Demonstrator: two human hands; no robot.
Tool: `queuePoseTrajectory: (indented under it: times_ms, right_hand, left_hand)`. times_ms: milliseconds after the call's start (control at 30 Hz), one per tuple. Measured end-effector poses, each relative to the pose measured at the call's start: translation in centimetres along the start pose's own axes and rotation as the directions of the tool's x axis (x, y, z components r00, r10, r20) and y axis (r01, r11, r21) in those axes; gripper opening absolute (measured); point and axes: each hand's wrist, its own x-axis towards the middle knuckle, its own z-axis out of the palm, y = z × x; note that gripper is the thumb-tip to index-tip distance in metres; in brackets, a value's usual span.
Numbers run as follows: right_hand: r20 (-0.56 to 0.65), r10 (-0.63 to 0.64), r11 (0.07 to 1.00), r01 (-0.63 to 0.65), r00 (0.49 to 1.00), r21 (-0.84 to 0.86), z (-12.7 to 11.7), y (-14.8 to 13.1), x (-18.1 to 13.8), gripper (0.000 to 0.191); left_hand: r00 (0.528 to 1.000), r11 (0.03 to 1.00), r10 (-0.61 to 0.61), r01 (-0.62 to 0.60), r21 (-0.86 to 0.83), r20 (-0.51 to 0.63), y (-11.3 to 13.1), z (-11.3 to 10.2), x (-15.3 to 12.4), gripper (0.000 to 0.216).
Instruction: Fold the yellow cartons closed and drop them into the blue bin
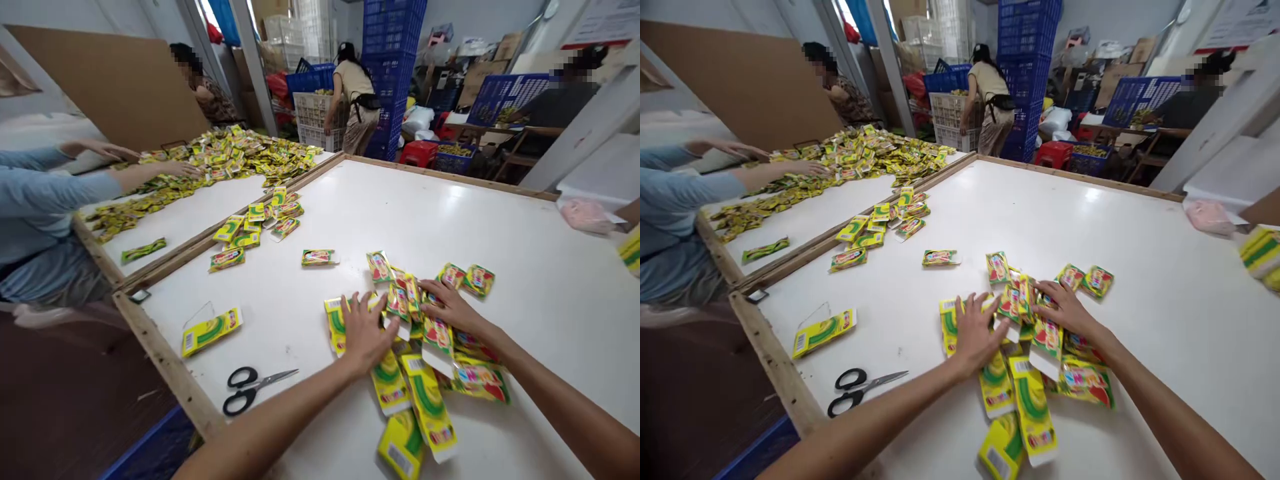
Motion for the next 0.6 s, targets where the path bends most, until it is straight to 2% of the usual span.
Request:
queuePoseTrajectory:
  times_ms: [67, 133, 200, 233, 300, 367, 400, 467, 533, 600]
  right_hand:
    - [-0.050, 0.045, 0.999, -0.045, 0.998, -0.003, -1.4, 1.1, -4.1, 0.056]
    - [-0.067, 0.038, 0.999, -0.035, 0.997, 0.041, -2.9, 1.9, -7.4, 0.047]
    - [-0.063, 0.024, 0.995, -0.018, 0.998, 0.098, -4.5, 2.7, -9.7, 0.032]
    - [-0.096, 0.038, 0.992, -0.026, 0.995, 0.125, -5.2, 3.1, -10.4, 0.028]
    - [-0.206, 0.110, 0.984, -0.077, 0.972, 0.161, -6.5, 3.8, -11.2, 0.027]
    - [-0.335, 0.181, 0.976, -0.128, 0.925, 0.174, -7.4, 4.1, -10.7, 0.029]
    - [-0.387, 0.200, 0.974, -0.141, 0.900, 0.176, -7.7, 4.1, -9.9, 0.029]
    - [-0.437, 0.191, 0.978, -0.129, 0.879, 0.166, -7.8, 3.4, -7.3, 0.029]
    - [-0.432, 0.121, 0.989, -0.069, 0.894, 0.133, -7.6, 2.2, -3.5, 0.029]
    - [-0.408, 0.008, 0.997, 0.025, 0.913, 0.074, -6.9, 0.5, 0.9, 0.031]
  left_hand:
    - [0.996, 0.996, -0.011, 0.020, -0.090, 0.093, 2.6, 1.0, -2.8, 0.057]
    - [0.976, 0.988, 0.022, 0.012, -0.157, 0.215, 4.2, 1.0, -4.8, 0.059]
    - [0.955, 0.982, 0.078, -0.025, -0.185, 0.285, 4.4, 0.0, -5.1, 0.056]
    - [0.955, 0.983, 0.103, -0.054, -0.178, 0.279, 3.9, -0.9, -4.2, 0.054]
    - [0.973, 0.986, 0.137, -0.117, -0.115, 0.185, 1.7, -3.4, -0.5, 0.050]
    - [0.989, 0.988, 0.151, -0.151, 0.026, 0.009, -1.9, -6.5, 5.4, 0.045]
    - [0.989, 0.985, 0.133, -0.125, 0.116, -0.061, -4.0, -8.2, 8.6, 0.044]
    - [0.974, 0.951, 0.038, 0.033, 0.306, -0.223, -8.6, -12.0, 14.9, 0.043]
    - [0.932, 0.869, -0.071, 0.233, 0.437, -0.355, -13.1, -15.9, 20.0, 0.048]
    - [0.908, 0.836, -0.119, 0.309, 0.453, -0.401, -17.2, -19.6, 23.5, 0.056]
